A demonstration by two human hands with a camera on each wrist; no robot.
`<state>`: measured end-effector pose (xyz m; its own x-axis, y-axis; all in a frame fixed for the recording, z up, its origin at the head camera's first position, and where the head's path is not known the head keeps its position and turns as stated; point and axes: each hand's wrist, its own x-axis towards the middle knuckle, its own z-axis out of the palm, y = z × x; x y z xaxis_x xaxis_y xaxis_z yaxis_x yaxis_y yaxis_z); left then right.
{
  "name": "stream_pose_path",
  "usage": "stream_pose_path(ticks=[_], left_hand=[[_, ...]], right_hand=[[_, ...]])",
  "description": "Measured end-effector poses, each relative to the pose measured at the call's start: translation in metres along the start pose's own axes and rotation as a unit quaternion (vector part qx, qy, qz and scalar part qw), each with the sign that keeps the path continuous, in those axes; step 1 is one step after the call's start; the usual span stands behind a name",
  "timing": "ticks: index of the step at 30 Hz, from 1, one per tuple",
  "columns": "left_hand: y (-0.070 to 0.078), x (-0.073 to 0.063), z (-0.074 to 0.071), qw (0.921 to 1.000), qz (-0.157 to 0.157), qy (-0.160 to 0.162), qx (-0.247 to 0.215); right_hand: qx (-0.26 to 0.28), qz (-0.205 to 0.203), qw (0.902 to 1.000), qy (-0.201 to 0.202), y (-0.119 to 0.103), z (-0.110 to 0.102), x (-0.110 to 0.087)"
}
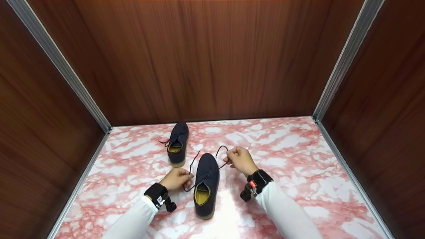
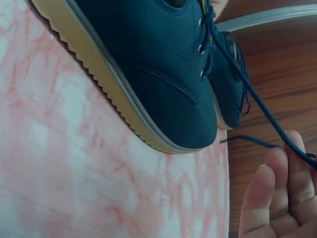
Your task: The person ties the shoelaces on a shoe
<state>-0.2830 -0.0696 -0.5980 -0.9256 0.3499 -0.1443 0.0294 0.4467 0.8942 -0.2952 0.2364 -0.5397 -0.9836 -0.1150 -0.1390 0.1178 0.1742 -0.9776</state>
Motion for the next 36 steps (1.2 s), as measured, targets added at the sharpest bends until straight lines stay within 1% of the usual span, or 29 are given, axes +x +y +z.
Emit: stream_pose_path(ticks=[3,5,7,10,16,21,25,27,29,31,34,36], left_hand=[[-0.005,-0.002,0.0,0.9991,-0.008,-0.034,-0.023],[-0.008,-0.003,0.0,0.9982,-0.012,-0.045,-0.039],[-0.009,-0.004,0.001,0.9975,-0.016,-0.049,-0.049],[-0.01,-0.006,0.003,0.9972,-0.016,-0.05,-0.053],[-0.01,-0.008,0.007,0.9989,-0.006,-0.041,-0.023],[-0.011,-0.01,0.007,0.9991,-0.005,-0.039,-0.014],[-0.011,-0.011,0.008,0.9992,0.003,-0.04,-0.003],[-0.01,-0.011,0.008,0.9992,0.007,-0.04,0.004],[-0.01,-0.011,0.009,0.9991,0.009,-0.04,0.014],[-0.01,-0.01,0.009,0.9989,0.01,-0.037,0.027],[-0.011,-0.009,0.01,0.9984,0.011,-0.032,0.045],[-0.012,-0.009,0.011,0.9986,0.009,-0.029,0.043]], right_hand=[[-0.012,-0.007,0.9999,0.005,-0.005,0.001,0.001],[-0.02,-0.009,0.9997,0.008,-0.008,0.002,0.001],[-0.026,-0.013,0.9995,0.011,-0.011,0.003,0.001],[-0.031,-0.017,0.9993,0.012,-0.014,0.005,0.001],[-0.033,-0.032,0.9989,0.004,-0.018,0.008,0.004],[-0.037,-0.04,0.9985,-0.004,-0.023,0.013,0.006],[-0.051,-0.049,0.9975,-0.005,-0.031,0.02,0.008],[-0.069,-0.056,0.996,-0.001,-0.035,0.024,0.01],[-0.092,-0.066,0.9936,0.005,-0.039,0.031,0.013],[-0.127,-0.081,0.9885,0.012,-0.045,0.04,0.016],[-0.189,-0.112,0.9754,0.025,-0.054,0.056,0.02],[-0.226,-0.137,0.964,0.028,-0.06,0.067,0.021]])
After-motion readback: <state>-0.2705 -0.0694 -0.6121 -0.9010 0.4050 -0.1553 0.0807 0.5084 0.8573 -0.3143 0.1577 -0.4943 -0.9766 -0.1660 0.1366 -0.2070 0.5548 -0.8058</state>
